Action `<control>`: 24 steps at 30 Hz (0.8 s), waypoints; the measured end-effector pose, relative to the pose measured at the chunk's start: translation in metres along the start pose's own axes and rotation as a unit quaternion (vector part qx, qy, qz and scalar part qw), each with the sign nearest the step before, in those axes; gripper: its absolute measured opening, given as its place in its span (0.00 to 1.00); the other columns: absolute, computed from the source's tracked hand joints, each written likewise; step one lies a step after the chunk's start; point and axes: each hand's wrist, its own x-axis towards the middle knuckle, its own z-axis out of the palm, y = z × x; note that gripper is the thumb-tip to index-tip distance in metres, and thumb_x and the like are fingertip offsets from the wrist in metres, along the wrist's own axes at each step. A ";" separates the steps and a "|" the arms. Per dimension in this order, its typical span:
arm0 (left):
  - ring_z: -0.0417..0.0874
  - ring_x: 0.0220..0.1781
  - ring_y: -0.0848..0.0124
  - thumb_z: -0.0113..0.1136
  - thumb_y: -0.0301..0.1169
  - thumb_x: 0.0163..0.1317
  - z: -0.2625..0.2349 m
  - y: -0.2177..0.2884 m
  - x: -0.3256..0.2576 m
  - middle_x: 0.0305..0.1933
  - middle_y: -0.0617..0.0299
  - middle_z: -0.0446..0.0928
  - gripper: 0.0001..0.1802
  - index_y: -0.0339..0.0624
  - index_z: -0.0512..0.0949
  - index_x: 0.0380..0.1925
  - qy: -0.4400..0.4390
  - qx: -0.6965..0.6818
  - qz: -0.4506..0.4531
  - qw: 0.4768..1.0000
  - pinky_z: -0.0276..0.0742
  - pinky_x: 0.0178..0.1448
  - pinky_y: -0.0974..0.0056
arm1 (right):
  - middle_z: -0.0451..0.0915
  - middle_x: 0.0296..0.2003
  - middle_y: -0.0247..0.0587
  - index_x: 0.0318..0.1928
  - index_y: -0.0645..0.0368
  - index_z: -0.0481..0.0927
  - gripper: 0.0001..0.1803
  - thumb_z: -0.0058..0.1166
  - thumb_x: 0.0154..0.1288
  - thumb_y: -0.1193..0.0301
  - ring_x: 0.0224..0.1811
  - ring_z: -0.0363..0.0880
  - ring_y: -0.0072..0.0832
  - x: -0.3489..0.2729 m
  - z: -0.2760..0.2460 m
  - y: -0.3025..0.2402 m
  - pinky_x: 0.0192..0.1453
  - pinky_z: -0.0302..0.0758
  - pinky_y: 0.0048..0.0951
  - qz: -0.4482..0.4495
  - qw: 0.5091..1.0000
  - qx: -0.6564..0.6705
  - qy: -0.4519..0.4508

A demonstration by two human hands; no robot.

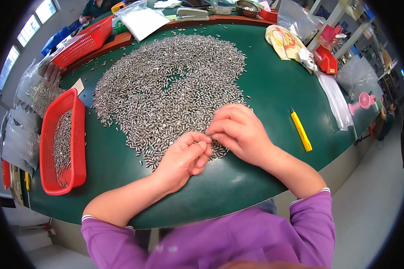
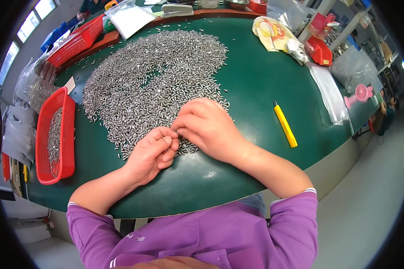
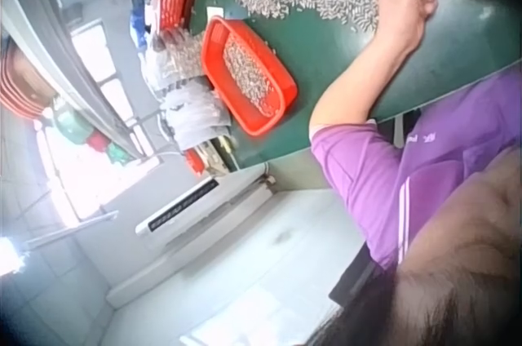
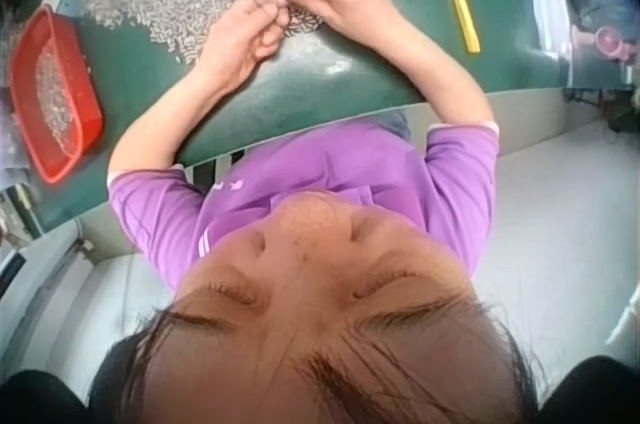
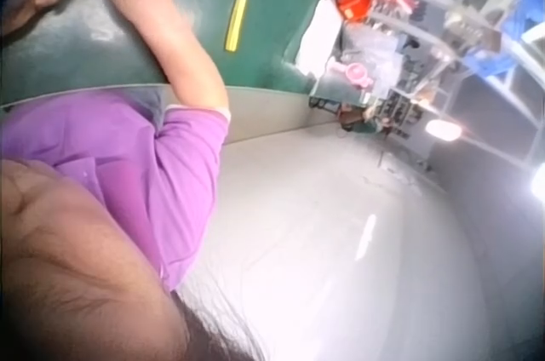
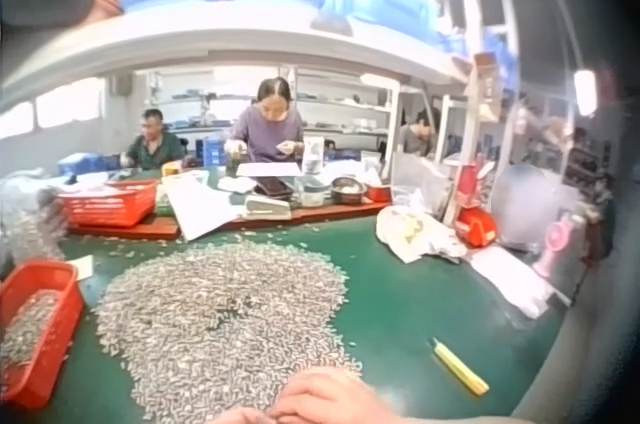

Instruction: The recorder is inspecting and sorting small metal components on a workbench in a factory.

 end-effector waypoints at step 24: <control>0.68 0.27 0.77 0.46 0.31 0.70 0.003 0.001 -0.001 0.36 0.61 0.73 0.08 0.42 0.69 0.44 -0.005 0.001 0.011 1.000 0.62 0.27 0.73 | 0.77 0.36 0.35 0.33 0.53 0.79 0.06 0.62 0.55 0.71 0.46 0.76 0.36 -0.001 0.001 0.006 0.54 0.70 0.38 0.083 0.996 0.008 -0.010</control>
